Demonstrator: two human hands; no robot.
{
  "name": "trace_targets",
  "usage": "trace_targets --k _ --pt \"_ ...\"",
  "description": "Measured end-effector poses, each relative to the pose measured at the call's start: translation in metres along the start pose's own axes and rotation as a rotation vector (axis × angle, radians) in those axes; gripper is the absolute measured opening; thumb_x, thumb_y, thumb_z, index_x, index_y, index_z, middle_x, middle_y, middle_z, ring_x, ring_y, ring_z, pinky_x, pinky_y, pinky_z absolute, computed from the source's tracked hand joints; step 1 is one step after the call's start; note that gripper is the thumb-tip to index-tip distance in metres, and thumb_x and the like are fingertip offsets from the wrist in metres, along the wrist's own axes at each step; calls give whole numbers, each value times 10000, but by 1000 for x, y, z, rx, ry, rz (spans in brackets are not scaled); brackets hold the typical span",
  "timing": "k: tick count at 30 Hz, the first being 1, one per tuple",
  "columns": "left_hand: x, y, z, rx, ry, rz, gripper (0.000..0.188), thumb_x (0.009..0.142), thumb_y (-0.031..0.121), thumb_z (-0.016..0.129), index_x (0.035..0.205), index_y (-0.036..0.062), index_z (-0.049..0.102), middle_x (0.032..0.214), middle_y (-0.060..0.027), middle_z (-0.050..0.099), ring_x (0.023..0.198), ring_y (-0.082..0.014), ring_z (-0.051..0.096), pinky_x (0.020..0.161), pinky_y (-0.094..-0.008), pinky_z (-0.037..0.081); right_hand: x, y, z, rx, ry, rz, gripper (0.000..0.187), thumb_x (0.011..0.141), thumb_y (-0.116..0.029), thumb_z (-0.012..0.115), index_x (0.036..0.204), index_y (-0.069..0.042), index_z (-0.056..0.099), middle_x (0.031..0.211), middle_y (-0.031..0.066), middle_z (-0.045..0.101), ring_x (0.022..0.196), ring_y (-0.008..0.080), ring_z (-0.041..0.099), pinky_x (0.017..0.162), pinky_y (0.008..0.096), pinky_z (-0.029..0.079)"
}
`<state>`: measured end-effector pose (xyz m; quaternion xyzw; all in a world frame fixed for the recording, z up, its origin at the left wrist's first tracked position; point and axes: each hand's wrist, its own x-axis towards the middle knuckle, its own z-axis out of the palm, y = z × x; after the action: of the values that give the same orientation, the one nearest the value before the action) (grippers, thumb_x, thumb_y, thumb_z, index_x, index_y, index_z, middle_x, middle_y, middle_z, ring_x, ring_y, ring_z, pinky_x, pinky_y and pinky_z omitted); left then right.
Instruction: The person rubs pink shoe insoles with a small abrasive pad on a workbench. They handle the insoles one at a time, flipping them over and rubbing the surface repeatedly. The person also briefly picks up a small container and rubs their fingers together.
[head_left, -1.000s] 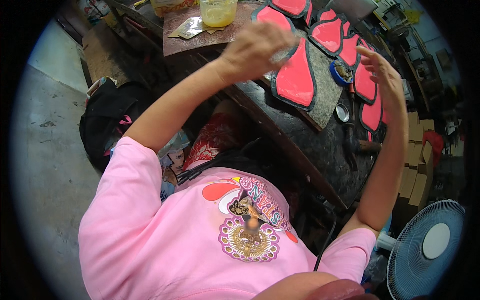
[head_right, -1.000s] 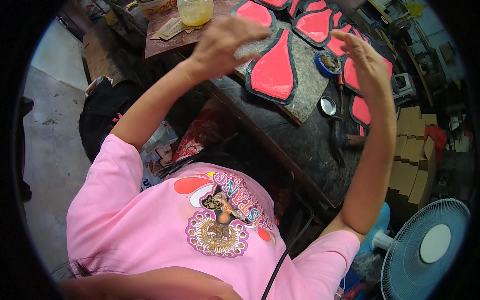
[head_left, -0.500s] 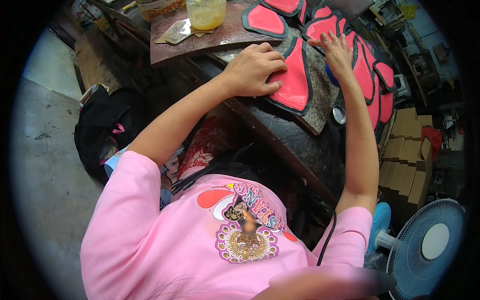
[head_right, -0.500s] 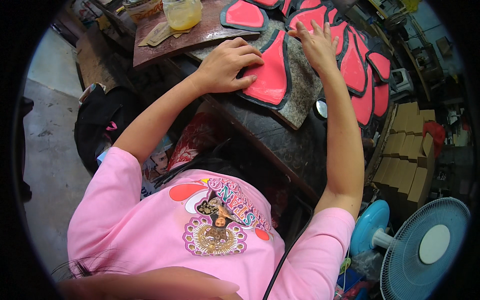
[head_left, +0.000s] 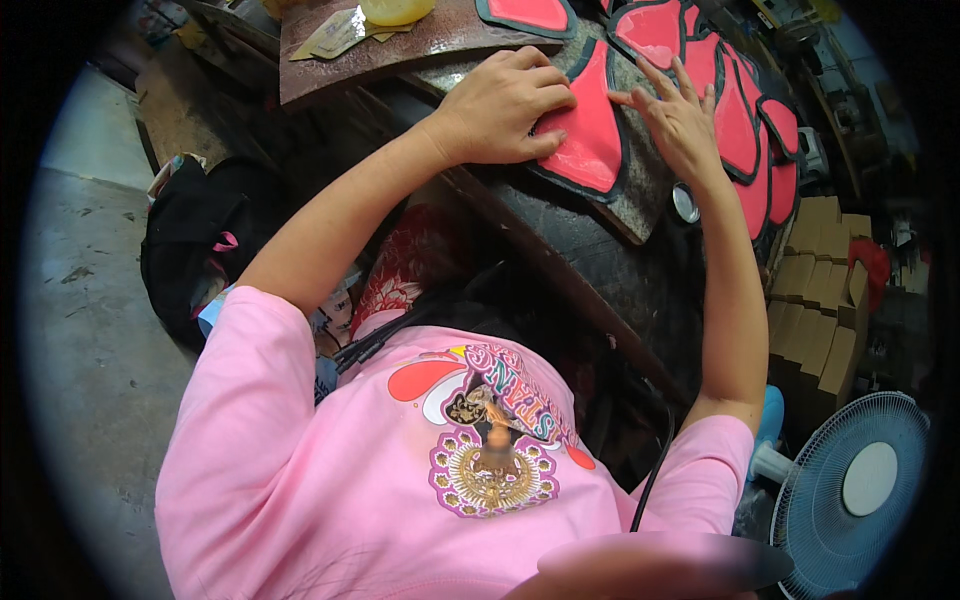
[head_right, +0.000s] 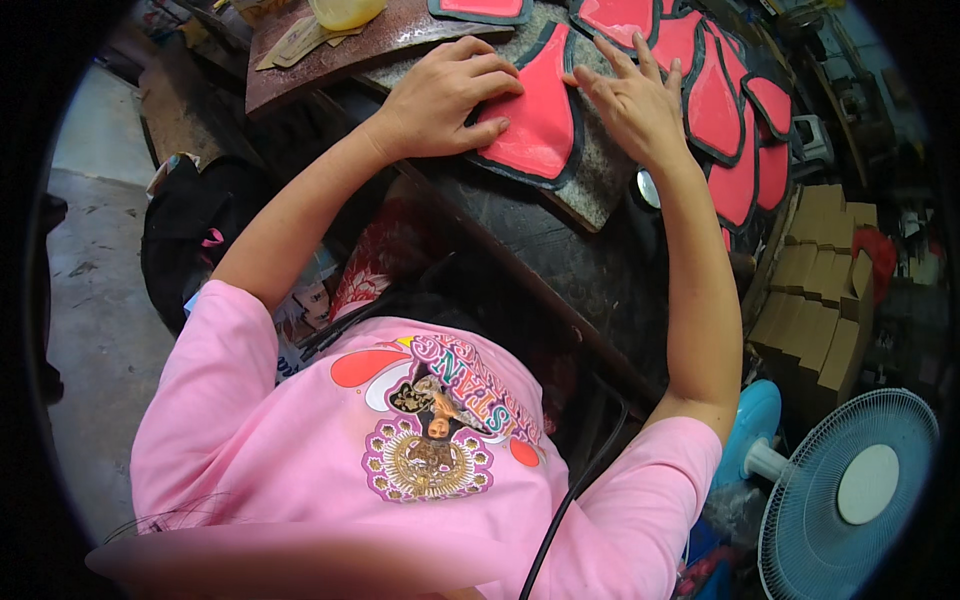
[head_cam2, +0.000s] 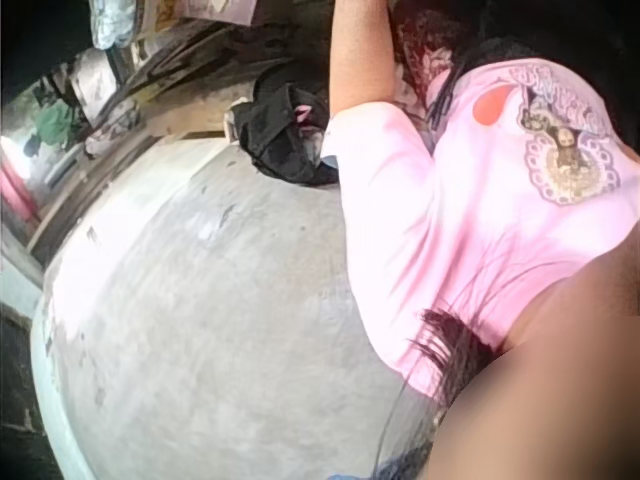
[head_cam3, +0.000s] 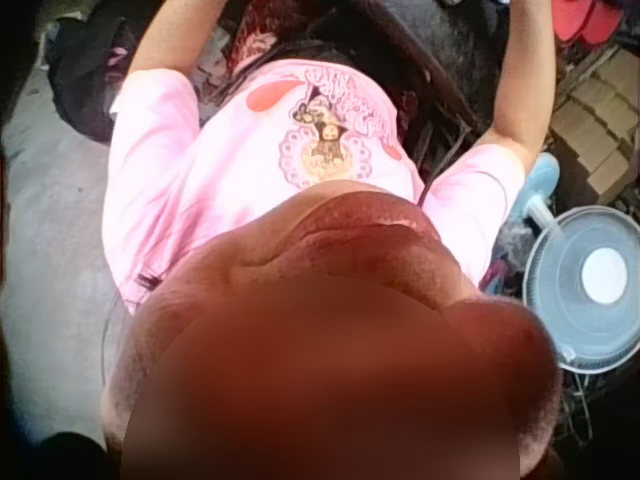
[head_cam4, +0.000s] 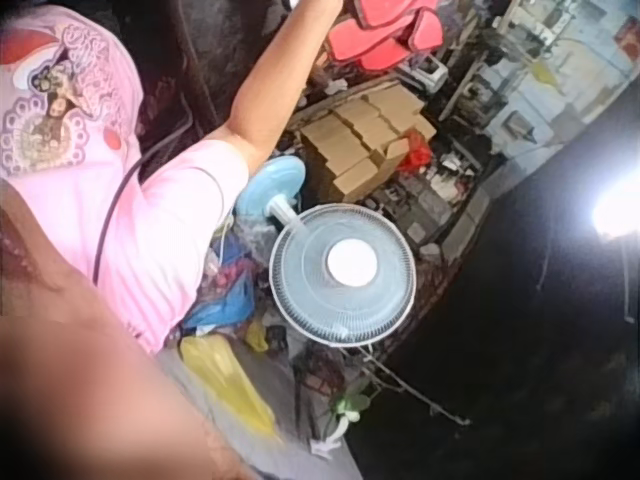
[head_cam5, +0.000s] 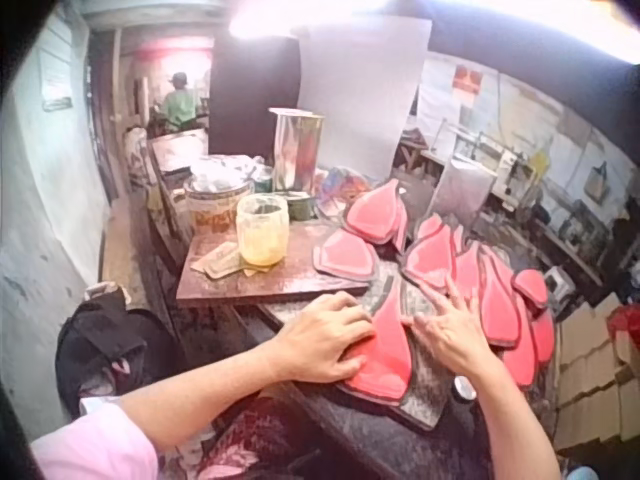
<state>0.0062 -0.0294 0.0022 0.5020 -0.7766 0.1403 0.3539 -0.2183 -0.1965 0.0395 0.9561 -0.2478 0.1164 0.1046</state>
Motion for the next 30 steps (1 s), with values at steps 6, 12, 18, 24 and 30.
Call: trace_targets --k 6,12,18,24,30 --pt "-2 0 3 71 -29 8 384 791 289 692 1122 96 667 1187 -56 649 1145 -274 555 1035 -404 447 -58 -31 -32 -19 26 -52 500 1014 -607 368 1215 -341 742 1532 2 487 1501 328 273 1199 647 59" --pt "-2 4 3 187 45 30 327 840 368 661 1100 176 712 1075 -6 667 1124 -231 568 1006 -403 447 -95 -56 -56 -58 49 -138 403 990 -538 479 1157 -319 773 1501 9 520 1485 315 310 1192 649 51" --pt "1 7 -1 66 36 -45 370 786 316 652 1084 99 682 1095 -72 642 1057 -289 557 976 -427 431 -72 -34 -38 350 93 55 585 1070 -532 232 1201 -285 746 1554 92 450 1506 345 251 1198 617 28" --pt "1 6 0 61 16 -53 406 788 327 662 1118 90 656 1086 -77 638 1040 -291 558 968 -434 432 -77 -66 -23 -218 27 -30 591 1037 -551 365 1358 -133 632 1529 133 468 1482 378 304 1177 667 128" --pt "-2 5 6 226 32 -28 335 842 357 658 1113 167 707 1094 -23 658 1118 -254 566 1006 -412 449 -84 -87 -38 -226 -1 4 720 987 -654 380 1354 -85 626 1517 128 490 1485 361 309 1178 671 110"
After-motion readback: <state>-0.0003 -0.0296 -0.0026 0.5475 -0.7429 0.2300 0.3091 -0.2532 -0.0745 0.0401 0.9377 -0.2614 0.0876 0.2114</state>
